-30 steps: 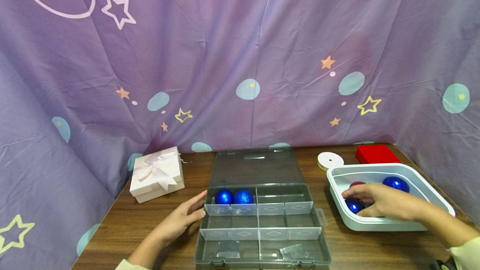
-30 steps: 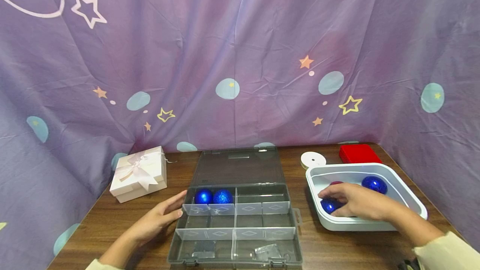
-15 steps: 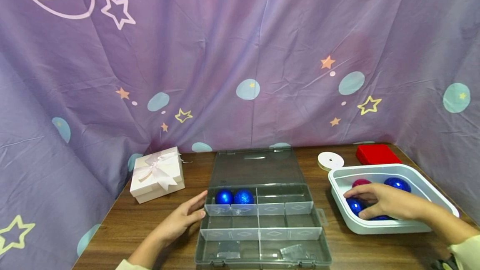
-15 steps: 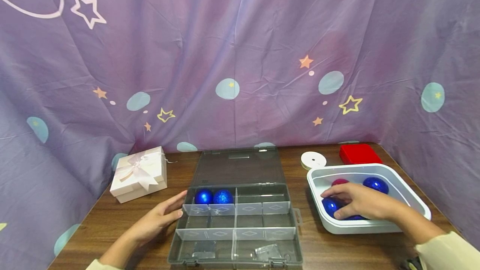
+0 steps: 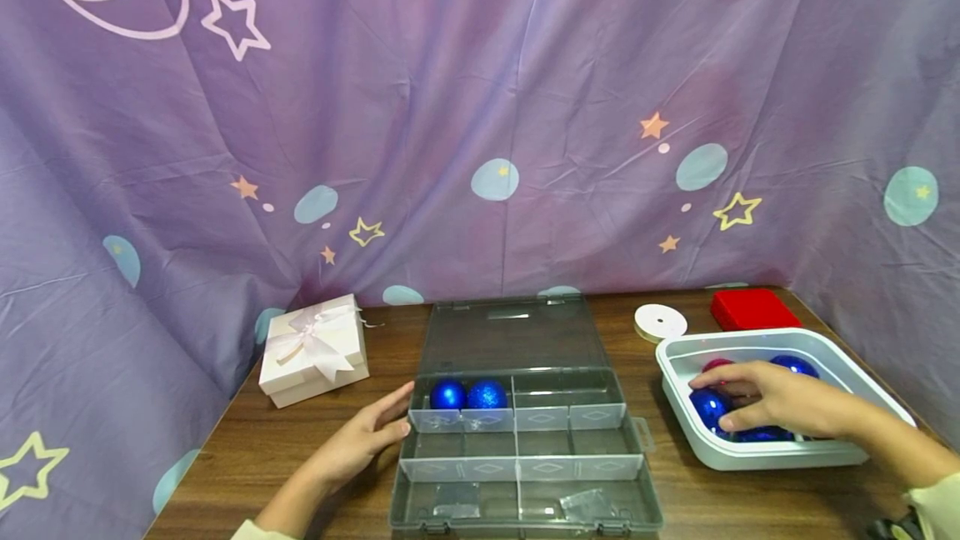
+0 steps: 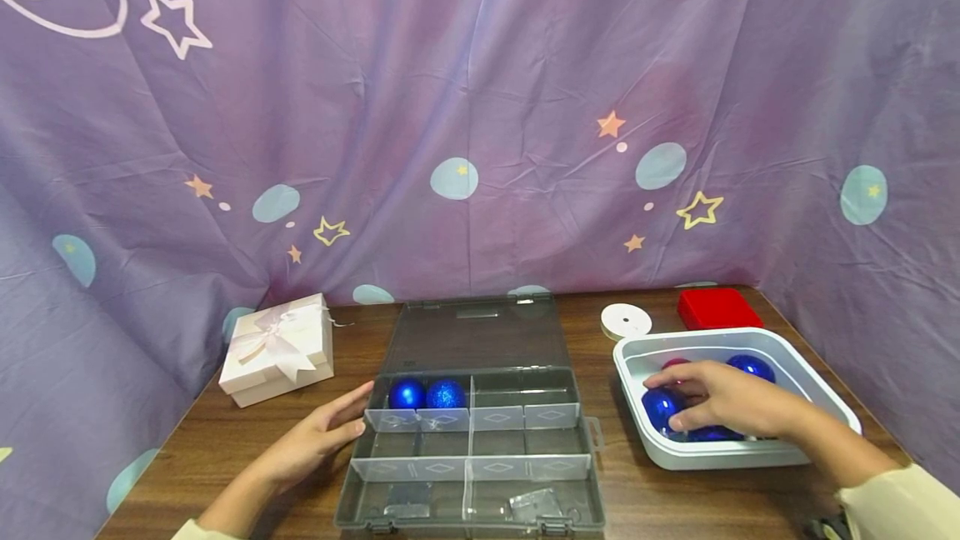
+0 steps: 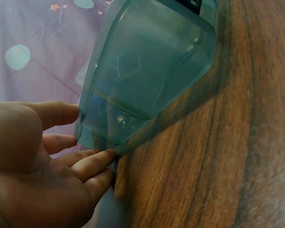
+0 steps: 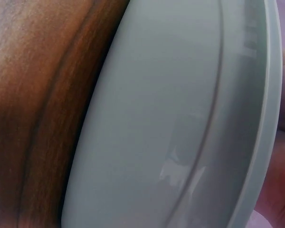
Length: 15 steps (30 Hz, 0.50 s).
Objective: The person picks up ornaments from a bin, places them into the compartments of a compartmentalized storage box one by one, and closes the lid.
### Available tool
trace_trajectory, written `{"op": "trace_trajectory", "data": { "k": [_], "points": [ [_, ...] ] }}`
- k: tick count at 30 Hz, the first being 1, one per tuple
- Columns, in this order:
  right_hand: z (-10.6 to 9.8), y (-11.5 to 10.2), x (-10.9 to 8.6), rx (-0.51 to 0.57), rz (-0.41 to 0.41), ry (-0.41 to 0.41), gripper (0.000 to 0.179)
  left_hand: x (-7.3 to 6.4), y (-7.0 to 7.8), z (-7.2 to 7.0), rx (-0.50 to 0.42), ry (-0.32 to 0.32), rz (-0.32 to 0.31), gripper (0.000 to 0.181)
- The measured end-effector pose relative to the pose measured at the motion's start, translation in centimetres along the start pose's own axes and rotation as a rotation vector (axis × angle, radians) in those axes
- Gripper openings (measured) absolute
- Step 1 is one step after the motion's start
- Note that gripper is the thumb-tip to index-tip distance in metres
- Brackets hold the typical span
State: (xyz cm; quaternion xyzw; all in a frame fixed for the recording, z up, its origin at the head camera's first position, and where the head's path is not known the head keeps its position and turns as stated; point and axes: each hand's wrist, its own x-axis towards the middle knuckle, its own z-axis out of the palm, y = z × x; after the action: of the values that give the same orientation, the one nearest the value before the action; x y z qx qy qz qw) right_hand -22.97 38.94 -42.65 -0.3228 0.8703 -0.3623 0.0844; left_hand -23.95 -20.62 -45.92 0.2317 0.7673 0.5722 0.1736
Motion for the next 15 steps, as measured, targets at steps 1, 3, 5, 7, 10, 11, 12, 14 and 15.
{"op": "trace_trajectory", "data": {
  "k": [1,3,5,7,10,11,12,14,15],
  "points": [
    [-0.1,-0.1,0.0,0.001,0.002,0.005,0.046,0.0,0.0,0.0,0.0,-0.001,0.001,0.069],
    [-0.3,-0.2,-0.1,0.022,0.001,0.009,0.046,0.0,0.0,0.0,-0.003,-0.002,0.003,0.069],
    [-0.4,-0.3,-0.2,0.054,-0.001,0.008,0.047,0.0,-0.1,0.0,-0.008,-0.003,0.007,0.069],
    [-0.6,-0.4,-0.2,0.083,0.0,0.004,0.047,0.0,-0.1,0.0,-0.011,-0.005,0.01,0.07],
    [-0.8,-0.3,-0.3,0.097,-0.007,0.001,0.047,0.0,-0.2,0.0,-0.014,-0.006,0.013,0.07],
    [-0.9,-0.3,-0.3,0.089,-0.014,0.001,0.047,0.0,-0.2,-0.1,-0.014,-0.006,0.013,0.07],
    [-1.0,-0.3,-0.3,0.087,-0.017,0.002,0.047,0.0,-0.2,-0.1,-0.012,-0.006,0.013,0.07],
    [-1.2,-0.3,-0.4,0.077,-0.022,0.005,0.048,0.0,-0.2,-0.1,-0.011,-0.005,0.011,0.07],
    [-1.2,-0.4,-0.4,0.068,-0.023,0.008,0.048,0.0,-0.2,-0.1,-0.011,-0.005,0.011,0.07]
  ]
}}
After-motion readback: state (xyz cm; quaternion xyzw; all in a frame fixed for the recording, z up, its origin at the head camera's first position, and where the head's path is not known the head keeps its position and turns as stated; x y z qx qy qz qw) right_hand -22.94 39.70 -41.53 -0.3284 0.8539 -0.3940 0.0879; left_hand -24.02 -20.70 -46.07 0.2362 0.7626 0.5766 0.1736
